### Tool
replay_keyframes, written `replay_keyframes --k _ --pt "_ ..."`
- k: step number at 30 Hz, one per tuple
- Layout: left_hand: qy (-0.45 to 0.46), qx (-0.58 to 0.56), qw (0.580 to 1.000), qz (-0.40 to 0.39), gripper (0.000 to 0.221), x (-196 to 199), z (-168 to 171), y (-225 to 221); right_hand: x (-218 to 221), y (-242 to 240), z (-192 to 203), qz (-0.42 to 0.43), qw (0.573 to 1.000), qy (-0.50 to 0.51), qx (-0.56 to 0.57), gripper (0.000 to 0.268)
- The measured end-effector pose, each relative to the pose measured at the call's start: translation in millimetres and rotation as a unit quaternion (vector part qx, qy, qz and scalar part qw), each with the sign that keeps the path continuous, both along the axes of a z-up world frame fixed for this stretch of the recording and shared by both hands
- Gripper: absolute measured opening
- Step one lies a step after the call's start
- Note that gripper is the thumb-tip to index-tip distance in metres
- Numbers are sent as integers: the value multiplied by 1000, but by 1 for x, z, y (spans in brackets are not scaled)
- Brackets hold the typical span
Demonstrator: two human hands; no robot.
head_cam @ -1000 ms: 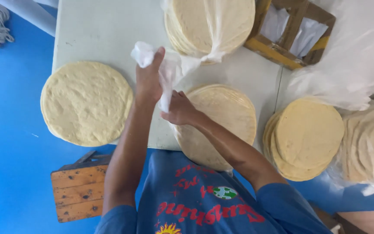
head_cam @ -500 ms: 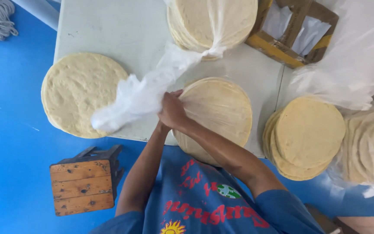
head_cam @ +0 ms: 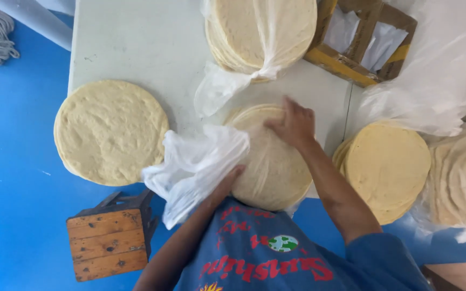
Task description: The person packs stacks of round flatbread into clear plastic bags at a work table. They open a bag, slide a stack of flatbread inside, wrap the plastic around it, tie the bag closed, and set the bagged flatbread on the table with other finished bags.
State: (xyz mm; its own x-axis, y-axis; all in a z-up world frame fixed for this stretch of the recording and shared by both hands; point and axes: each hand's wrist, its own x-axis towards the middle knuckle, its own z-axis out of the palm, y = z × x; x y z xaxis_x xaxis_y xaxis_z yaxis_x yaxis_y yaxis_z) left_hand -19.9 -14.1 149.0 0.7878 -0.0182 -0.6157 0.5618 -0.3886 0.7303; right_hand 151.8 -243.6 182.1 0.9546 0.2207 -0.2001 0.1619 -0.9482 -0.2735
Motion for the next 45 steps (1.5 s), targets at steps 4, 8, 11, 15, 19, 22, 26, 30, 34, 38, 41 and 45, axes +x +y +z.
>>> replay_keyframes --k 4,8,11,15,19,22,26,30,34,38,41,45 --pt "-45 -31 998 18 52 12 -42 2 32 67 -9 100 990 78 -62 65" --pt "-102 -77 991 40 49 33 -40 13 16 112 -45 243 970 2 16 40" --pt "-157 -117 979 56 47 62 -34 19 4 116 -80 236 969 69 19 34" --pt "-221 -160 959 76 44 94 -24 38 -18 119 -27 81 898 147 406 68" --pt "-285 -210 930 95 42 118 -3 48 -13 123 -50 142 884 17 446 115" --pt "-335 -240 904 111 41 134 20 61 -9 154 -32 140 976 136 96 72" --pt "-389 -282 867 132 40 135 62 75 -18 151 -72 158 927 25 338 48" --pt "-349 -597 640 336 53 134 180 112 -5 127 -148 28 867 242 434 22" --pt "-543 -416 624 378 45 73 213 106 11 138 -44 -18 793 262 550 15" --pt "-414 -77 833 -360 66 70 148 17 32 166 50 223 899 238 294 17" --pt "-436 172 799 -376 93 116 98 -6 52 181 54 382 891 136 205 25" --pt "-59 461 662 -588 93 125 199 8 52 185 112 318 863 191 343 19"
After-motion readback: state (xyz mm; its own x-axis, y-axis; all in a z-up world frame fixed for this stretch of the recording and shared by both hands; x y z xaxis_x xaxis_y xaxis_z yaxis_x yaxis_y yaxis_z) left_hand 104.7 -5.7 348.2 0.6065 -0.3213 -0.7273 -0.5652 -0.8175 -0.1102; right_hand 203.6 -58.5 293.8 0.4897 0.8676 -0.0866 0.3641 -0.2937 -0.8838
